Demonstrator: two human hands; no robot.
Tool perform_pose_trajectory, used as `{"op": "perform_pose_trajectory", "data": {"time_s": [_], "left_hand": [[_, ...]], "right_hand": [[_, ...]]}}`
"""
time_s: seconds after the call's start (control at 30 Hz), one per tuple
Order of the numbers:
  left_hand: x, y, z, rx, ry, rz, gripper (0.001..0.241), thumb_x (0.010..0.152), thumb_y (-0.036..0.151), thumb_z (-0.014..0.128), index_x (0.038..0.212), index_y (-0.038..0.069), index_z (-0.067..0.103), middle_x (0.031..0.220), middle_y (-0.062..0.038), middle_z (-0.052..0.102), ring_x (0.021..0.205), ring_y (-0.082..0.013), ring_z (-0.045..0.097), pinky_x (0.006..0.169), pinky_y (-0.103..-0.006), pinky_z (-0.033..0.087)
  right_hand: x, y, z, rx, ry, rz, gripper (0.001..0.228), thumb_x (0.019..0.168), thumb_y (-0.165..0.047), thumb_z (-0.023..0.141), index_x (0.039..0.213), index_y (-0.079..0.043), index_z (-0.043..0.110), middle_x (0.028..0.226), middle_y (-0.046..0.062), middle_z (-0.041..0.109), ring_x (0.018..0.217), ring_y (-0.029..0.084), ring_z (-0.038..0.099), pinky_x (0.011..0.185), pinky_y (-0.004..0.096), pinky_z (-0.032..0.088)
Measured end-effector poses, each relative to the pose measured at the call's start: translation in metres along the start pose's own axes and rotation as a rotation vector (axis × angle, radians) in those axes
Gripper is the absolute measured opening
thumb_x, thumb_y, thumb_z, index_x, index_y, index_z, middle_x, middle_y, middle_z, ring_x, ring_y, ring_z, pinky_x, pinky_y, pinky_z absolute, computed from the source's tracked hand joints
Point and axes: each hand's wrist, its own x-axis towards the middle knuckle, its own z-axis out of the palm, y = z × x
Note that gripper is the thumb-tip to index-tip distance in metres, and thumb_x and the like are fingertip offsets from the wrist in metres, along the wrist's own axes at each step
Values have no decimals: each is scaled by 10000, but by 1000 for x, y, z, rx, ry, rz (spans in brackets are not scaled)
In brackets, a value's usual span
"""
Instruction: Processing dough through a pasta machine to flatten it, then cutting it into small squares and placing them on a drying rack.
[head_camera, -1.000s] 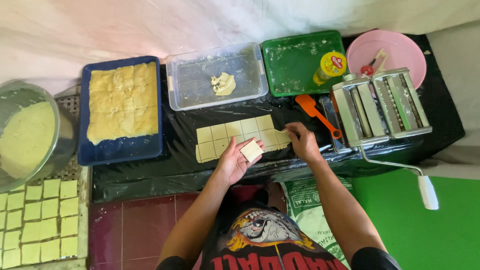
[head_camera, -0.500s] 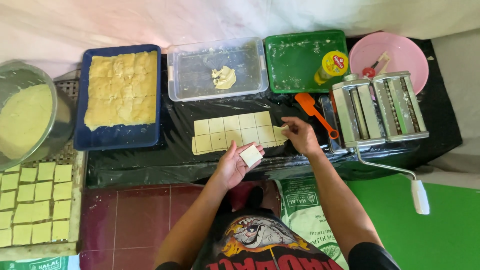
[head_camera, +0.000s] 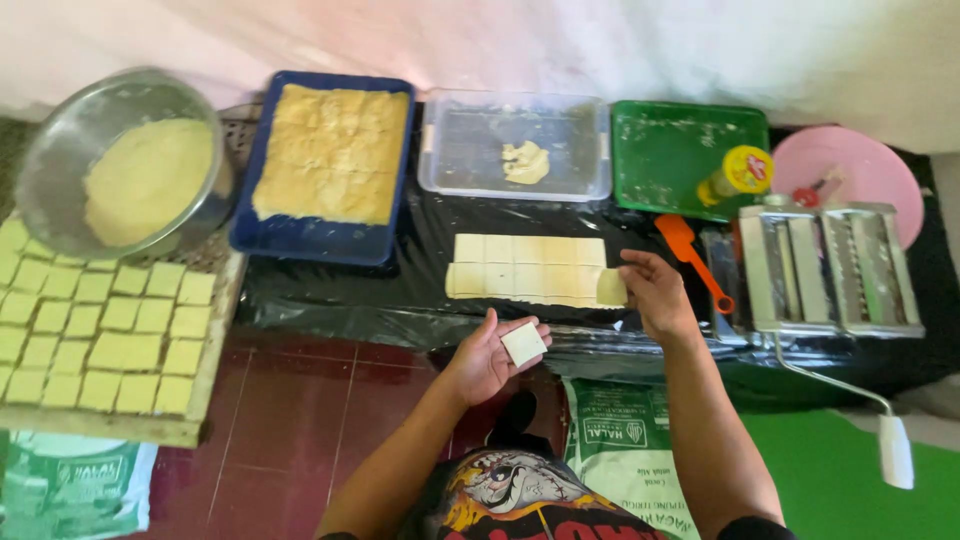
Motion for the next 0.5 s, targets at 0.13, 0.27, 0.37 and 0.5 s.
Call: {"op": "perform_pose_trajectory", "data": {"time_s": [0.13, 0.27, 0.37, 0.5], "left_hand": [[-80, 13, -28, -52, 32, 114, 826, 1019, 650, 317, 1516, 2, 441, 1499, -167, 556, 1399, -296, 530, 1155, -440, 421], [-189, 21, -62, -115, 80, 269, 799, 1040, 623, 311, 1513, -4, 456, 1494, -175, 560, 1395, -312, 536, 1143, -432, 450], [-279, 23, -98, -176, 131, 397, 793, 1043, 616, 314, 1501, -13, 468, 1483, -184, 570, 1385, -322, 545, 1126, -432, 471], [-390, 18, -147, -301, 172, 560, 803, 1031, 616, 313, 1485, -26, 478, 1458, -199, 584, 1362, -332, 563, 1119, -443, 482]], "right_hand": [[-42, -18, 94, -154, -193, -27, 389, 979, -105, 639, 1348, 6, 586, 1047, 71, 703, 866, 112, 667, 705, 288, 558], [-96, -22, 218, -469, -479, -62, 432, 968, -130, 650, 1382, -25, 591, 1022, 89, 720, 795, 113, 581, 673, 277, 485], [-129, 4, 312, -574, -682, -83, 442, 962, -158, 658, 1382, -43, 584, 1016, 93, 726, 829, 116, 597, 701, 289, 501], [-180, 39, 431, -597, -949, -98, 459, 942, -158, 664, 1381, -64, 570, 1088, 62, 736, 972, 112, 660, 839, 283, 535]]}}
